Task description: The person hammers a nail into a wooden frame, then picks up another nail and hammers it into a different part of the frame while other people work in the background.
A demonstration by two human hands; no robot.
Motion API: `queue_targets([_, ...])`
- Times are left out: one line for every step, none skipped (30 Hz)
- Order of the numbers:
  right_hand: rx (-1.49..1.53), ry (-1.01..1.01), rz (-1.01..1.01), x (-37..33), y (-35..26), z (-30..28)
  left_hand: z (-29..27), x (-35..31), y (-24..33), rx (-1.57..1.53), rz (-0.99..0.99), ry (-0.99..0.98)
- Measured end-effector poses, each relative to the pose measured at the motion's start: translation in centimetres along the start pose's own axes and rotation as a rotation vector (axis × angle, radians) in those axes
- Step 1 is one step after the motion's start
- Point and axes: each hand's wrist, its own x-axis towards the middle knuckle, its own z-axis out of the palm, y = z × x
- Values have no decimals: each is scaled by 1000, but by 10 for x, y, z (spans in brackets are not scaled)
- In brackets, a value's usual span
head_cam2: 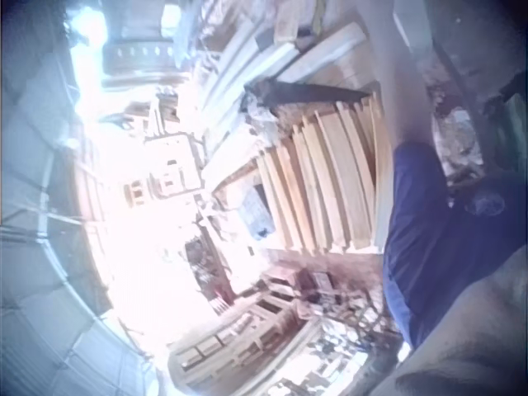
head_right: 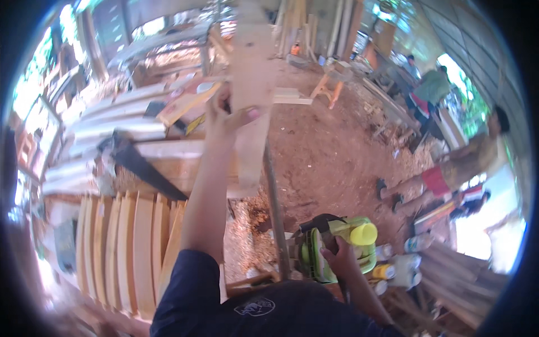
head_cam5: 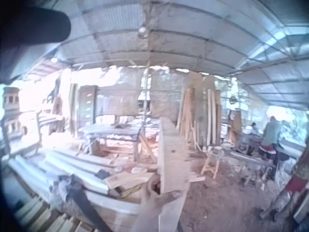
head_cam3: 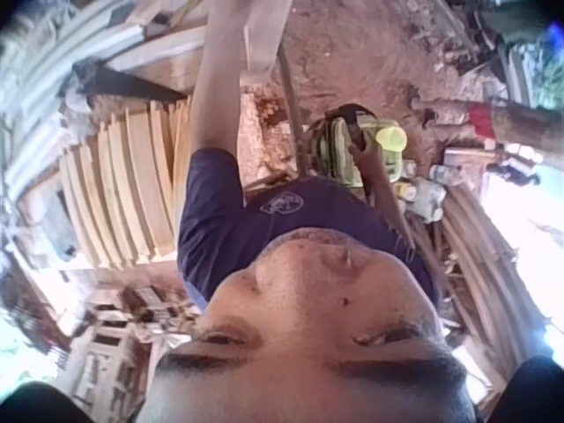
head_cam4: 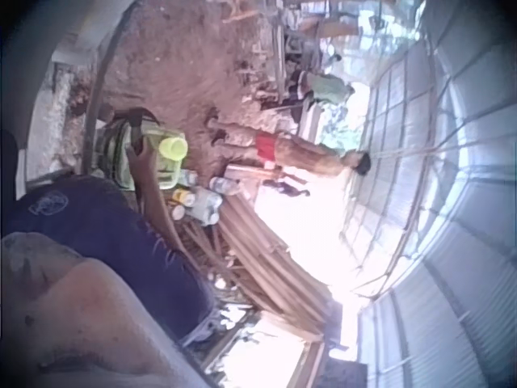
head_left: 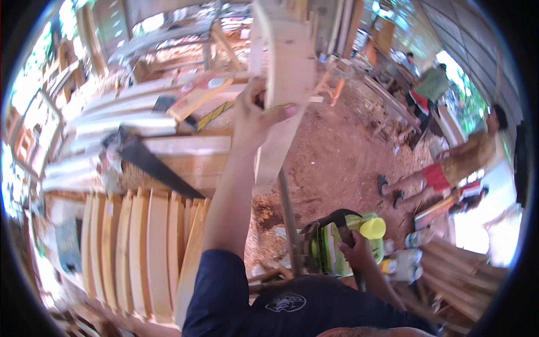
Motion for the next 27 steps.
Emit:
queue_targets([-35,55,-72,1,2,4,-2,1,-3,-2,-25,0])
queue_targets([-9,44,-103,3,-1,5,-5,0,-3,35,20,32])
queue_targets([2,-36,-36,3,-16,0,-9,0,-3,69,63,62])
queue_targets([41,-37,-21,4,-15,2,-9,1,-5,21,44,54])
queue_targets([78,-41,-4,0,-12,5,-10,1,-6,-25,18,50])
queue_targets([130,-26,21,-2,-14,7,-16,0,-12,-25,32,82])
queue_targets([124,-45,3,-6,-20,7,-20,-2,-17,-29,44,127])
queue_targets([109,-62,-18,-9,-22,6,-17,-2,-18,-27,27,92])
queue_targets([132,-49,6,-12,-19,7,-12,-2,-20,-36,45,101])
queue_targets([139,-60,-8,-15,-15,9,-7,-2,-21,-44,63,112])
queue_targets([144,-77,-27,-18,-13,11,-9,-1,-23,-43,49,89])
queue_targets([127,-97,-54,-19,-10,12,-12,0,-24,-63,45,68])
queue_targets([146,-92,-42,-23,-13,11,-15,0,-24,-83,40,48])
queue_targets([130,-108,-48,-27,-17,6,-10,-1,-22,-141,-34,55])
queue_targets([107,-124,-66,-32,-21,4,-15,-2,-22,-143,-37,40])
queue_targets([116,-115,-61,-38,-22,4,-23,0,-27,-141,-31,50])
queue_targets([103,-120,-66,-41,-22,2,-19,-1,-25,-137,-27,66])
queue_targets([89,-125,-71,-44,-21,1,-14,-2,-23,-137,-30,61])
queue_targets([93,-123,-68,-47,-17,2,-10,-3,-21,-126,-29,73])
queue_targets([120,-110,-56,-50,-12,4,-7,-5,-16,-114,-26,91])
queue_targets([146,-97,-45,-53,-8,5,-10,-5,-18,-111,-26,94])
queue_targets([145,-101,-48,-56,-6,3,-17,-3,-22,-116,-26,79])
queue_targets([174,-99,-22,-57,-5,0,-14,-2,-22,-124,-27,61])
queue_targets([204,-98,4,-58,-4,-1,-11,-2,-21,-125,-27,63])
queue_targets([202,-97,3,-59,-3,-2,-7,-4,-20,-131,-29,69])
queue_targets([202,-70,18,-60,-2,-2,-3,-6,-18,-139,-31,75])
queue_targets([201,-42,33,-60,-2,-3,-4,-6,-17,-140,-30,76])
